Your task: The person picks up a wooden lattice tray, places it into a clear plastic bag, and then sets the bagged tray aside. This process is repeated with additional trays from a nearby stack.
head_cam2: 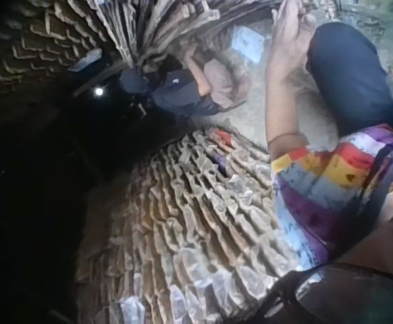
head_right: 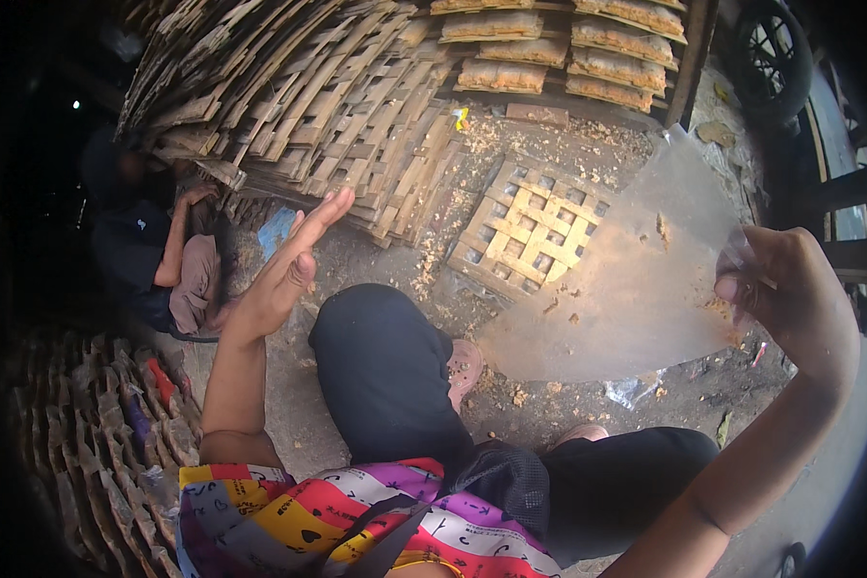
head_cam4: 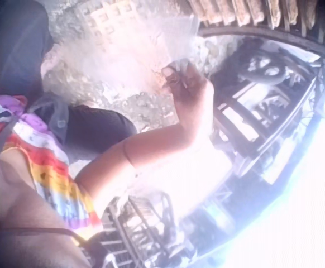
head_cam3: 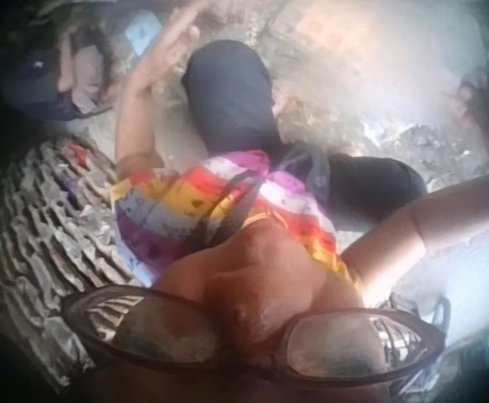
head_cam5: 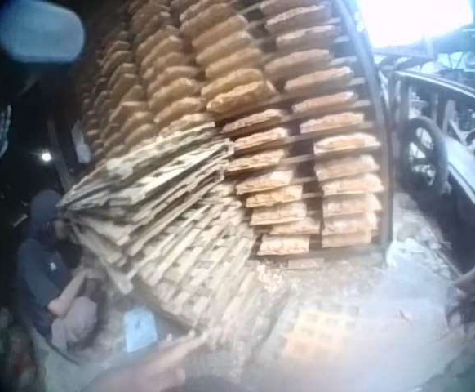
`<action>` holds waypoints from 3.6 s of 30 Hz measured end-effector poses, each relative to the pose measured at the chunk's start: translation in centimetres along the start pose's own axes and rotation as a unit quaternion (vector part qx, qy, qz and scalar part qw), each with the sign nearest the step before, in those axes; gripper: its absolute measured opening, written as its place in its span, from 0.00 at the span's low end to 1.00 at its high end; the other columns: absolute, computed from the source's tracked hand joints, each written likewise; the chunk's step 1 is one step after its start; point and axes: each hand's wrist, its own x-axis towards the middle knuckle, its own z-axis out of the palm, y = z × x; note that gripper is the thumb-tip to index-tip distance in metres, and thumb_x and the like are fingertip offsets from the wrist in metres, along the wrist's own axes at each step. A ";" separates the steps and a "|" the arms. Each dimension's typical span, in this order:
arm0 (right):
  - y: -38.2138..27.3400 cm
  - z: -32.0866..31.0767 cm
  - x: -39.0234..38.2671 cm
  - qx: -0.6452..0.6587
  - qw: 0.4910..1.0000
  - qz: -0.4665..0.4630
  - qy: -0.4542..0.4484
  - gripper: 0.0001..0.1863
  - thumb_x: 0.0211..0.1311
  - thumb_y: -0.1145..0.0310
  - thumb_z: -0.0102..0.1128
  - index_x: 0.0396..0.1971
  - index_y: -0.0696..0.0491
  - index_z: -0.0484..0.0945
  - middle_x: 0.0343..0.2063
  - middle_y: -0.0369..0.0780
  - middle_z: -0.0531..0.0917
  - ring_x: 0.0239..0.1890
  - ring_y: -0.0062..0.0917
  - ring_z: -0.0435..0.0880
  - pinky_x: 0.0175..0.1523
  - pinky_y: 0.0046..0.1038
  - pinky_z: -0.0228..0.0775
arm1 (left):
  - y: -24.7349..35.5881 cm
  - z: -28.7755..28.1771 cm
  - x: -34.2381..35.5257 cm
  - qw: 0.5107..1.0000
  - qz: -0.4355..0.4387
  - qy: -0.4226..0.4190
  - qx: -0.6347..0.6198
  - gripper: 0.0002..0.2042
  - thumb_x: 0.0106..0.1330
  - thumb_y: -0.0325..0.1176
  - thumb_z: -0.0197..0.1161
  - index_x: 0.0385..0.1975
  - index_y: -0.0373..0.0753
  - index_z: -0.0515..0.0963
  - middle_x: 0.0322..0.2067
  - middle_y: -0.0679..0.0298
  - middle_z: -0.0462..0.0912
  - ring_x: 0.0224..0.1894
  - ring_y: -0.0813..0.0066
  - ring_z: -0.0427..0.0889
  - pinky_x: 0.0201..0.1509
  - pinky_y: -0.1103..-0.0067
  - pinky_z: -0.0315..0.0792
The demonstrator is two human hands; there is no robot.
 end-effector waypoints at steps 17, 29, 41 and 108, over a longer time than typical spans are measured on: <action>-0.9 0.0 1.1 0.214 0.928 -0.304 0.010 0.14 0.50 0.61 0.66 0.22 0.58 0.77 0.25 0.36 0.78 0.27 0.18 0.72 0.32 0.23 0.61 | 15.0 5.2 16.4 0.892 0.246 -0.076 -0.371 0.46 0.57 0.56 0.69 0.63 0.26 0.58 0.55 0.43 0.72 0.60 0.61 0.72 0.63 0.70 0.67; -3.6 -0.7 2.4 0.221 0.952 -0.200 0.064 0.25 0.54 0.52 0.72 0.36 0.60 0.77 0.28 0.34 0.80 0.37 0.16 0.78 0.43 0.22 0.70 | 17.3 3.3 19.6 0.853 0.274 -0.235 -0.377 0.13 0.69 0.37 0.60 0.39 0.31 0.74 0.33 0.58 0.82 0.34 0.73 0.85 0.32 0.77 0.84; -6.5 4.4 4.8 0.104 0.975 -0.093 0.174 0.20 0.55 0.59 0.72 0.36 0.62 0.80 0.23 0.35 0.82 0.25 0.14 0.78 0.30 0.21 0.72 | 15.8 1.5 18.0 0.894 0.257 -0.208 -0.304 0.13 0.70 0.37 0.59 0.36 0.30 0.76 0.27 0.62 0.80 0.23 0.79 0.82 0.24 0.83 0.80; -5.9 1.7 -0.3 -0.035 0.994 -0.058 -0.085 0.18 0.58 0.61 0.68 0.44 0.56 0.81 0.27 0.39 0.86 0.32 0.24 0.83 0.43 0.30 0.73 | 16.9 1.8 14.4 0.912 0.318 -0.259 0.000 0.26 0.61 0.34 0.66 0.59 0.41 0.66 0.30 0.59 0.84 0.34 0.70 0.84 0.43 0.72 0.73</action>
